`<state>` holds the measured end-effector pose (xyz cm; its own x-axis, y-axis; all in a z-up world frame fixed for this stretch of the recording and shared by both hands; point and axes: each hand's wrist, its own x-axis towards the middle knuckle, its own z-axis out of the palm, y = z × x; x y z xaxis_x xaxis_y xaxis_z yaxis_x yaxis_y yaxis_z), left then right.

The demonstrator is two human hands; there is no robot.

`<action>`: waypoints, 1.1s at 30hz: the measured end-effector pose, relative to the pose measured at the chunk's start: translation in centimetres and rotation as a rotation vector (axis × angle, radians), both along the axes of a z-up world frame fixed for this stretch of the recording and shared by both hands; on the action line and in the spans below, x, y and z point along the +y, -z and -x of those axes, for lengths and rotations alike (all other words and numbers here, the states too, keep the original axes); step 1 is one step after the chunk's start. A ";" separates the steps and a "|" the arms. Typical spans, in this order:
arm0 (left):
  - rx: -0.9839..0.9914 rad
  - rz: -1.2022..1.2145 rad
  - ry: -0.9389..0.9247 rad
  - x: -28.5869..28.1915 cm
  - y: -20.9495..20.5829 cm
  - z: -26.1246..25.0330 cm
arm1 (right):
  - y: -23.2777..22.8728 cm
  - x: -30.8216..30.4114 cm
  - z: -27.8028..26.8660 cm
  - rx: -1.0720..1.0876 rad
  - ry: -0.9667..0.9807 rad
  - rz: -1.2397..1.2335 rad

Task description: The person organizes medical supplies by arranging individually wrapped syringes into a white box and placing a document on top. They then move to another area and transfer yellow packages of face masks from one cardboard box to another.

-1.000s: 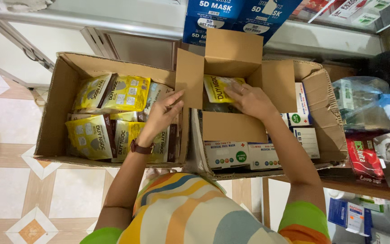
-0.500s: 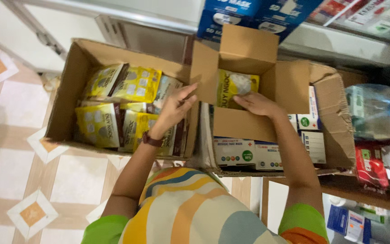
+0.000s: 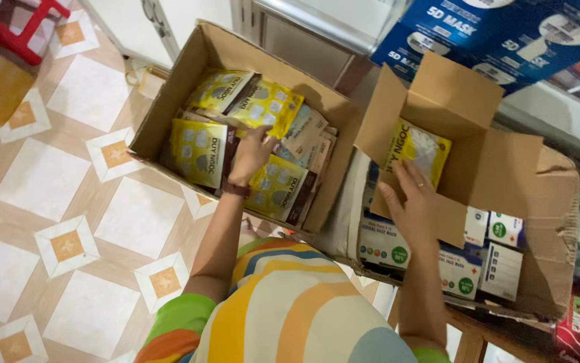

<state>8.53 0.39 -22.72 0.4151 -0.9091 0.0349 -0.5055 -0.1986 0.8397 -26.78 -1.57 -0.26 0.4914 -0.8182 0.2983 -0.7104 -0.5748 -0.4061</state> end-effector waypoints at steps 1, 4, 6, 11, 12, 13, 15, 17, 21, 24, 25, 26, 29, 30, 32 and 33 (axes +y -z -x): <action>-0.132 -0.074 -0.057 0.4 1.4 0.0 | 0.5 0.3 -0.3 -0.044 0.003 -0.011; -0.403 -0.311 -0.232 1.3 4.7 -0.4 | 2.2 0.9 -0.6 -0.153 0.019 -0.049; -0.411 -0.479 -0.354 1.4 5.8 -1.3 | 2.7 0.6 -0.2 -0.194 0.040 -0.070; -0.438 -0.677 -0.408 1.5 6.6 -5.2 | 3.9 0.7 0.0 -0.182 0.104 -0.153; -0.444 -0.692 -0.402 1.6 6.9 -5.7 | 4.1 0.5 0.1 -0.133 0.089 -0.123; -0.446 -0.694 -0.398 1.7 7.3 -5.9 | 4.4 0.5 0.1 -0.134 0.080 -0.115; -0.449 -0.700 -0.389 1.8 8.2 -5.9 | 4.8 0.3 0.1 -0.137 0.063 -0.101; -0.400 -0.688 -0.420 1.4 9.1 -6.0 | 4.7 0.0 0.3 -0.150 0.041 -0.073; -0.474 -0.616 -0.427 1.7 10.6 -6.1 | 4.6 -0.3 0.2 -0.104 0.036 -0.034; -0.504 -0.554 -0.432 1.8 10.3 -5.9 | 4.7 -0.1 0.0 -0.154 0.053 -0.073; -0.531 -0.551 -0.425 1.8 9.8 -5.8 | 4.8 -0.1 0.0 -0.146 0.050 -0.069; -0.558 -0.548 -0.417 2.0 9.1 -5.6 | 4.8 -0.1 0.1 -0.138 0.048 -0.065; -0.622 -0.459 -0.417 2.1 5.3 -5.0 | 5.0 -0.3 0.1 -0.128 0.031 -0.045; -0.639 -0.416 -0.420 2.2 3.8 -4.8 | 4.9 -0.3 0.1 -0.127 0.024 -0.037; -0.454 -0.171 -0.407 2.6 0.9 -4.4 | 4.9 -0.3 0.1 -0.144 0.031 -0.039; -0.360 -0.048 -0.394 2.6 -0.5 -4.4 | 4.9 -0.2 0.0 -0.153 0.038 -0.038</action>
